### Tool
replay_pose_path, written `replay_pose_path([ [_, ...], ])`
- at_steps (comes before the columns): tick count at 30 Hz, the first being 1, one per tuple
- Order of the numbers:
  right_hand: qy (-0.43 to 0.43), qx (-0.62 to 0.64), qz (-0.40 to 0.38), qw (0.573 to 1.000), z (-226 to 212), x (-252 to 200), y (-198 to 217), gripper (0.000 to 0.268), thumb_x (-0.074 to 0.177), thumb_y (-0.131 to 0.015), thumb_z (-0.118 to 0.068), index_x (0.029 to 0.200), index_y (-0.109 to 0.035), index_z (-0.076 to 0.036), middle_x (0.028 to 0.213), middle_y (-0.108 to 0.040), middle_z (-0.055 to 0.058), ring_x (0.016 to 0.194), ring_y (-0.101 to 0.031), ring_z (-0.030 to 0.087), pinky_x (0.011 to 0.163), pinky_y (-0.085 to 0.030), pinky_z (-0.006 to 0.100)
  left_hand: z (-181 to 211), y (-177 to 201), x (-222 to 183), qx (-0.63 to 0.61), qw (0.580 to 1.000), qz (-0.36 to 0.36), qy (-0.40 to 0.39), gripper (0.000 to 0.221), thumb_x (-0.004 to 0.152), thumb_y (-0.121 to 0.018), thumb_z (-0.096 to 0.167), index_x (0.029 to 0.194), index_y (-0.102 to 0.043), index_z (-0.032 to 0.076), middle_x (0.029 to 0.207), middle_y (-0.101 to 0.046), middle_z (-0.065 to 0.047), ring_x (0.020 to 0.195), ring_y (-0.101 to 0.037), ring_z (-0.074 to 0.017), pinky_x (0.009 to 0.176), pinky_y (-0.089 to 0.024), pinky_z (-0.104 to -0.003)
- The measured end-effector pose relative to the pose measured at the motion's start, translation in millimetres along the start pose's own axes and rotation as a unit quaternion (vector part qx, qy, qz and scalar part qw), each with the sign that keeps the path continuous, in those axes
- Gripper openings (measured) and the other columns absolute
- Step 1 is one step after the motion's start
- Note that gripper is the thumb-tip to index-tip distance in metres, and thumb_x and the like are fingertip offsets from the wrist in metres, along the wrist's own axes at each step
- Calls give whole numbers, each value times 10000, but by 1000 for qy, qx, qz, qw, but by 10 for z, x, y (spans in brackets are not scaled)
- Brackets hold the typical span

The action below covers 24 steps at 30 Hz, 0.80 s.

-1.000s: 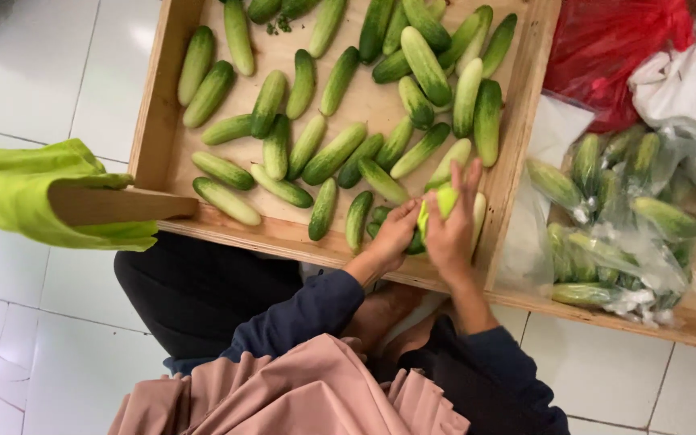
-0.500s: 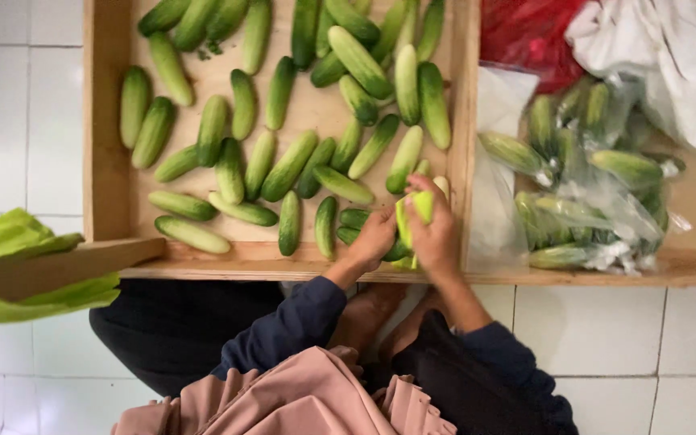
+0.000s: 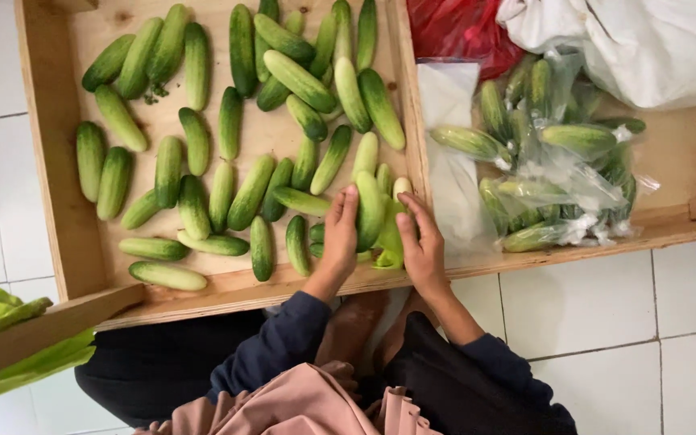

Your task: The person wipes cucumbers with a green cloth and places them into clear plastic bags by hand.

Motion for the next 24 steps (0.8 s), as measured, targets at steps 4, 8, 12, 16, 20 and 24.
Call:
replay_pose_path([
  [4, -53, 117, -18, 992, -120, -31, 85, 575, 1055, -545, -438, 1491, -527, -63, 1481, -524, 257, 1390, -479, 427, 1175, -327, 602, -2, -439, -203, -1, 999, -44, -19, 420, 1072, -561, 425, 1277, -619, 64, 1030, -656, -121, 959, -648, -218, 865, -563, -413],
  [8, -55, 175, 29, 983, -10, -55, 303, 482, 960, -678, -192, 1403, -568, -36, 1324, -586, 154, 1244, -530, 280, 1086, -431, 488, 277, -833, -544, 95, 979, -150, -104, 304, 1089, -510, 227, 1347, -592, 91, 1194, -609, -151, 1184, -553, -299, 1021, -465, -489],
  [12, -114, 4, 65, 991, 373, 28, 889, 491, 886, -728, -128, 1332, -569, -1, 1164, -604, 201, 1057, -586, 343, 988, -460, 496, 171, -961, -413, 276, 903, -206, -258, 417, 1000, -444, -17, 1305, -646, 183, 1316, -583, -129, 1307, -534, -379, 1096, -418, -504],
  [16, -103, -172, 68, 977, 795, 164, 1205, 586, 705, -783, -113, 1258, -622, -3, 1064, -566, 260, 1004, -590, 430, 874, -440, 516, 13, -1042, -355, 440, 836, -190, -266, 404, 991, -464, 23, 1296, -667, 192, 1279, -596, -100, 1276, -514, -305, 1114, -366, -563],
  [20, -252, -185, 36, 949, 770, 104, 1178, 583, 739, -780, -290, 1298, -655, -180, 1092, -696, 184, 1023, -690, 354, 848, -518, 460, -286, -988, -256, 526, 763, -154, -343, 316, 904, -613, 160, 1168, -664, 327, 1228, -585, 29, 1314, -499, -258, 1024, -426, -499],
  [24, -252, -74, 93, 960, 637, 54, 1227, 575, 801, -776, -177, 1348, -617, -91, 971, -703, 158, 638, -716, 228, 620, -562, 392, -223, -918, -307, 469, 810, -170, -310, 320, 935, -591, 155, 1196, -657, 328, 1255, -588, 7, 1319, -514, -290, 1028, -433, -520],
])
Point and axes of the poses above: each hand's wrist, its own x-axis towards the middle knuckle, its own y-axis out of the back of the hand, z = x × y, the point moved 1 cm from there along x, towards the middle knuckle
